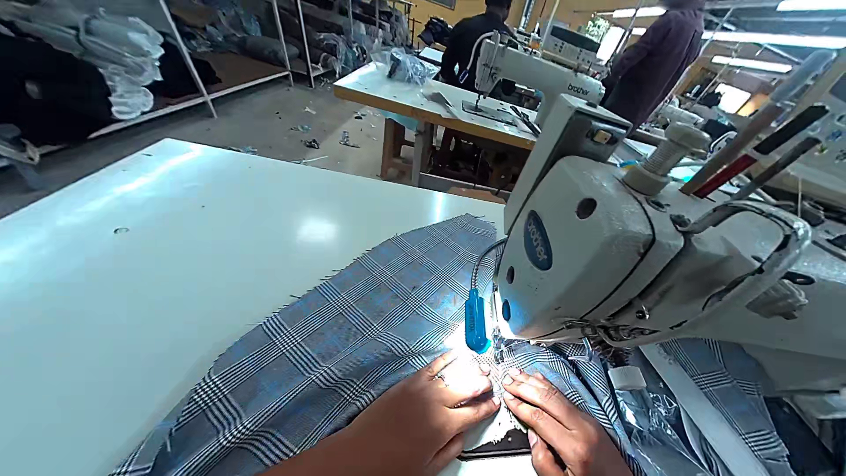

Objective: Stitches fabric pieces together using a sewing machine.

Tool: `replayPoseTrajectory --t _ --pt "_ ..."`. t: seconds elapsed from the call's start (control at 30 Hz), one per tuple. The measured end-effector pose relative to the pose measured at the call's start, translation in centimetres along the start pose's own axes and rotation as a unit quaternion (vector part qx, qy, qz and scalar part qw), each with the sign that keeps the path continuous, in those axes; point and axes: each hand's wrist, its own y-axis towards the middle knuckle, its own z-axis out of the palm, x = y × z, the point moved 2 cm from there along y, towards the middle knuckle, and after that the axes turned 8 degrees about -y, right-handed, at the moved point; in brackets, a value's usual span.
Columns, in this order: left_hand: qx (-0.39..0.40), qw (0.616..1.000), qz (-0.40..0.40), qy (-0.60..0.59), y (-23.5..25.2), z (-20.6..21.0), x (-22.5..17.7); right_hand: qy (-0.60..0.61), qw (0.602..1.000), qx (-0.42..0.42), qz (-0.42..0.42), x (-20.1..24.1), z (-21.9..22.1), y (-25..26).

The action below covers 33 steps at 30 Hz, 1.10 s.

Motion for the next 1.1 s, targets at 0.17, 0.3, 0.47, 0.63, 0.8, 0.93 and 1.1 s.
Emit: replayPoseTrajectory --t 0.17,0.3,0.47,0.63,0.8,0.93,1.1 --pt "0.004 1.000 0.000 -0.014 0.1 -0.3 0.6 0.009 1.000 0.000 0.000 -0.3 0.0 0.1" --pt "0.015 1.000 -0.001 -0.018 0.3 -0.5 1.2 -0.015 1.000 -0.001 0.006 -0.3 0.0 0.2" --pt "0.023 0.999 0.003 -0.028 0.7 -0.8 2.2 -0.025 1.000 -0.001 0.012 -0.5 0.1 0.8" --pt "0.042 0.998 0.003 -0.043 1.0 -1.2 3.1 -0.040 0.999 -0.001 0.024 -0.3 0.1 1.4" --pt "0.055 0.997 0.000 -0.061 1.3 -1.4 4.0 -0.052 0.998 -0.014 0.021 -0.6 0.5 1.7" --pt "0.059 0.996 -0.002 -0.059 1.4 -1.5 4.9 -0.064 0.997 -0.023 0.024 -0.9 0.7 1.9" --pt "0.056 0.997 0.007 -0.050 1.7 -1.7 5.6 -0.074 0.997 -0.013 0.037 -1.0 0.8 2.2"
